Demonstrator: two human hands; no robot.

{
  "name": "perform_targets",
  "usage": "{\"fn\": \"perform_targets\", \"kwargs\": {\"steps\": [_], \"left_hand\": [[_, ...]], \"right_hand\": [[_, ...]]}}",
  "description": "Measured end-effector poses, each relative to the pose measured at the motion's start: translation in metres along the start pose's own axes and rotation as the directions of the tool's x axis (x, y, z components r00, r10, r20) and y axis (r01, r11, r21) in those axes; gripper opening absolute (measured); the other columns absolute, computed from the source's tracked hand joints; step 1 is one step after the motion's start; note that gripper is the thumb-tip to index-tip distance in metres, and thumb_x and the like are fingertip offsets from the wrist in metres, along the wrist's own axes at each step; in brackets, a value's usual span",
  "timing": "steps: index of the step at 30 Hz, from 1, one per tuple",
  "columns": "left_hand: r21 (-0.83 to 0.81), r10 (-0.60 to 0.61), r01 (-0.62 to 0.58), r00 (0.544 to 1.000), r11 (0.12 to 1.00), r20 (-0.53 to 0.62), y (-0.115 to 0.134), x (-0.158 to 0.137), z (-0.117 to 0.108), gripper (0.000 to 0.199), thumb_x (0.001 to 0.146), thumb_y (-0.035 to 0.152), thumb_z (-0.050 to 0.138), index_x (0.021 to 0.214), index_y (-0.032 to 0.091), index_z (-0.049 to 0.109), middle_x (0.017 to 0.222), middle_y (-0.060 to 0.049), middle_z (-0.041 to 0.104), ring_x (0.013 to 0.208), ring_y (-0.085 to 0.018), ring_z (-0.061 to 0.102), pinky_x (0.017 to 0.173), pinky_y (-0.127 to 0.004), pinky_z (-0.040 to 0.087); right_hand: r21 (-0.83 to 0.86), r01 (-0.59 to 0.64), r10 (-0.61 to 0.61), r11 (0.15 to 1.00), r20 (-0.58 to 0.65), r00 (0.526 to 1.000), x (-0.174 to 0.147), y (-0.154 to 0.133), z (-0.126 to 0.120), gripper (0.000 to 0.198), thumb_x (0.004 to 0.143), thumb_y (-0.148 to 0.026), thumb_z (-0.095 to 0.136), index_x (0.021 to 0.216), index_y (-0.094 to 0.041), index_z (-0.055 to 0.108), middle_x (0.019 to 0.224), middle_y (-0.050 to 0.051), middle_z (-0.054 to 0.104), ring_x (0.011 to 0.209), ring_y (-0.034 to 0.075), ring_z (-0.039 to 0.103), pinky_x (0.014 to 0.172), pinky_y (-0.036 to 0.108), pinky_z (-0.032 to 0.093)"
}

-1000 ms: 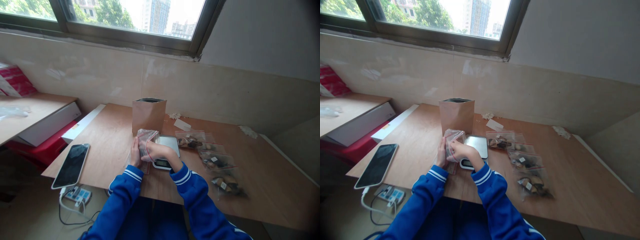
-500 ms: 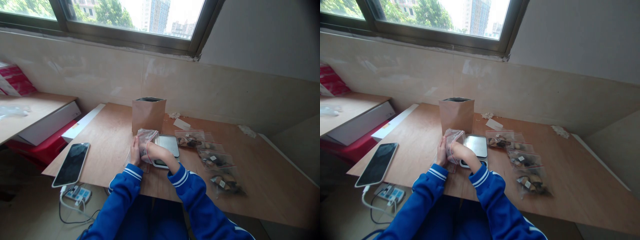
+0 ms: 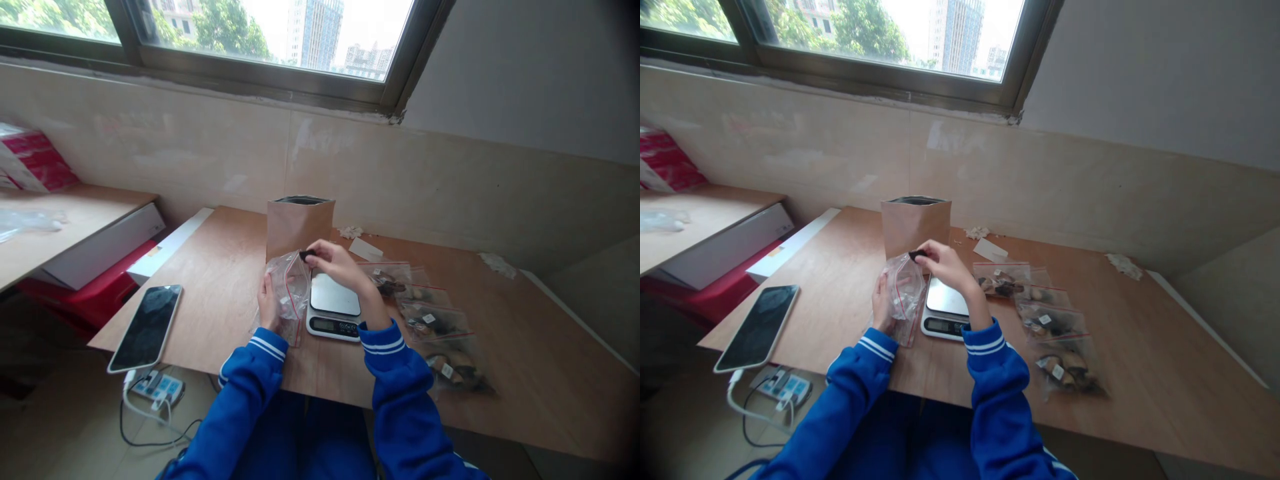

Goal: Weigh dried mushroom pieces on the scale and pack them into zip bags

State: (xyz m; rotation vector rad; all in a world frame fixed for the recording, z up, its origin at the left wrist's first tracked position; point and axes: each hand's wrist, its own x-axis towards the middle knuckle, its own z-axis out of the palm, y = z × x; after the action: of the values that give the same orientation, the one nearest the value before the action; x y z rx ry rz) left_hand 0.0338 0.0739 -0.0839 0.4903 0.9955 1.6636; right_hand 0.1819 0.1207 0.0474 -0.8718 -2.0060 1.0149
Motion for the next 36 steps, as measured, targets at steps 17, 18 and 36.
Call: {"fn": "perform_targets", "kwargs": {"steps": [17,18,36], "left_hand": [[0.213,0.327,-0.314,0.944,0.925,-0.031,0.003,0.001,0.000,0.047,0.087,0.056,0.053,0.110,0.017,0.065,0.105,-0.007,0.071,0.094,-0.018,0.066,0.083,-0.027,0.051],[0.246,0.362,-0.343,0.932,0.906,-0.031,0.005,-0.001,0.001,0.047,0.088,0.056,0.052,0.109,0.016,0.066,0.104,-0.007,0.071,0.093,-0.018,0.066,0.083,-0.027,0.051],[0.595,0.326,-0.471,0.882,0.651,0.341,0.039,-0.036,0.028,0.032,0.095,0.043,0.042,0.111,0.022,0.060,0.078,-0.002,0.071,0.065,-0.013,0.062,0.059,-0.021,0.043]], "right_hand": [[-0.644,0.038,-0.248,0.764,-0.239,0.939,0.110,-0.012,-0.022,0.028,0.097,-0.021,0.038,0.100,-0.018,0.066,0.103,0.010,0.069,0.100,0.024,0.060,0.094,0.038,0.043],[-0.643,0.069,-0.290,0.762,-0.244,0.925,0.103,-0.015,-0.022,0.028,0.097,-0.021,0.038,0.104,-0.017,0.065,0.108,0.011,0.068,0.105,0.024,0.059,0.097,0.039,0.041],[0.298,-0.256,0.389,0.920,-0.602,0.697,-0.039,0.020,0.046,0.048,0.088,-0.066,0.041,0.087,-0.021,0.057,0.055,-0.002,0.059,0.036,0.016,0.052,0.038,0.026,0.036]]}}
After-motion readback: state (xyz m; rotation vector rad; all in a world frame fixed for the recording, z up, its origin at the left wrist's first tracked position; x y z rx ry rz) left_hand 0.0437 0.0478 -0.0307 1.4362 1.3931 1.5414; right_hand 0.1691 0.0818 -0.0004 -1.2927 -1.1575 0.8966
